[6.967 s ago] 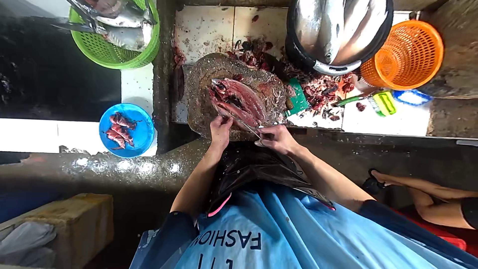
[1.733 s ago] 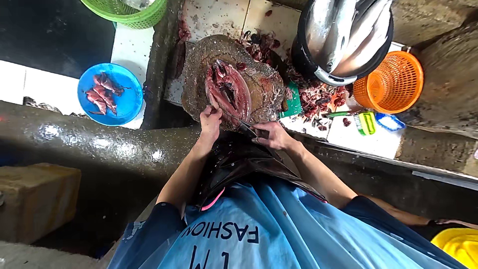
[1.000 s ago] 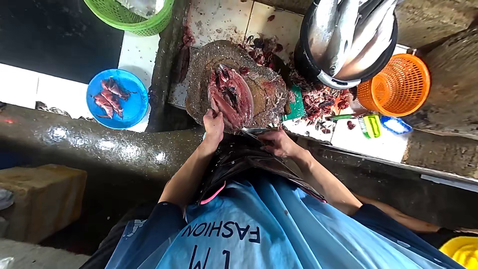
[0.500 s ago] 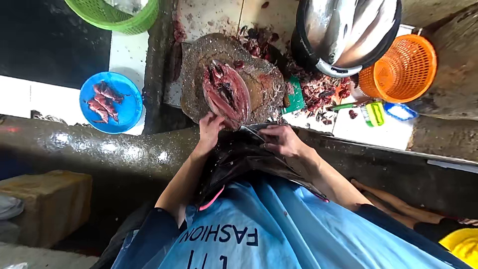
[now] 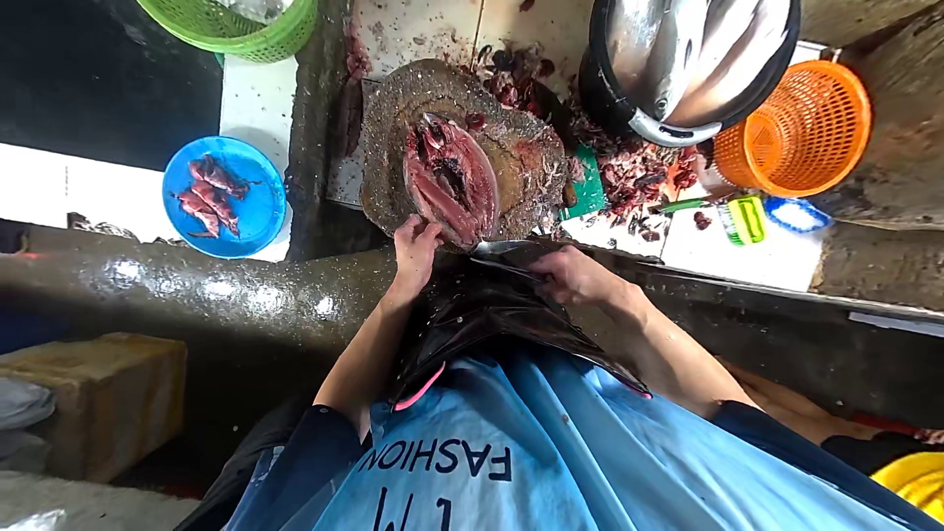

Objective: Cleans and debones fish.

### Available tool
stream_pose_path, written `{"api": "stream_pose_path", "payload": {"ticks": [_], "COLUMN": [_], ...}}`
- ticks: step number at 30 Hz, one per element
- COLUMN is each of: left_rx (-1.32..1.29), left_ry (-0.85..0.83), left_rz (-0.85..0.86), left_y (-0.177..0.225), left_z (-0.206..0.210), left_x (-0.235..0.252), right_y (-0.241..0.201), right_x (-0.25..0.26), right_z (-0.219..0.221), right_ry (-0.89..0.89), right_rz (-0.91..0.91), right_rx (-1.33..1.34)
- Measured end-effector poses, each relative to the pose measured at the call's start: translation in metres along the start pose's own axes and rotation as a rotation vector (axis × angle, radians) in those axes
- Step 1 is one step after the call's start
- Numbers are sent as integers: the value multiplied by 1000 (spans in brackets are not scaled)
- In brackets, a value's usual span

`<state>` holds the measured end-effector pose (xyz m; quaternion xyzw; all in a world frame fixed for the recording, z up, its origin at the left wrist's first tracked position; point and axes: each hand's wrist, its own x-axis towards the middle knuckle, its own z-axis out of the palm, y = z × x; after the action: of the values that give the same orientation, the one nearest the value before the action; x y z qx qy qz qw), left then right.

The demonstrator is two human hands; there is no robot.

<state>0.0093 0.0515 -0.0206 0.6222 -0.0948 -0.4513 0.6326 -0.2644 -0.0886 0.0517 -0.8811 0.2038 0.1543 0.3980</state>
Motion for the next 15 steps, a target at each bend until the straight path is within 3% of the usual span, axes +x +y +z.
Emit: {"api": "stream_pose_path", "payload": {"ticks": [3,8,15], "left_rx": [-35,-25,15], "left_ry": [1,-22,-6], "left_rz": [-4,-5,-3], "left_y": [5,4,3], "left_z": [-2,6,3], "left_x": [2,-3,-3], "right_y": [2,-14,-14], "right_x": [-15,1,18], "right_z": [2,3,7], "right_ry": [22,276,166], "right_rz": [17,-76,-63], "right_rx": [128,134,13]}}
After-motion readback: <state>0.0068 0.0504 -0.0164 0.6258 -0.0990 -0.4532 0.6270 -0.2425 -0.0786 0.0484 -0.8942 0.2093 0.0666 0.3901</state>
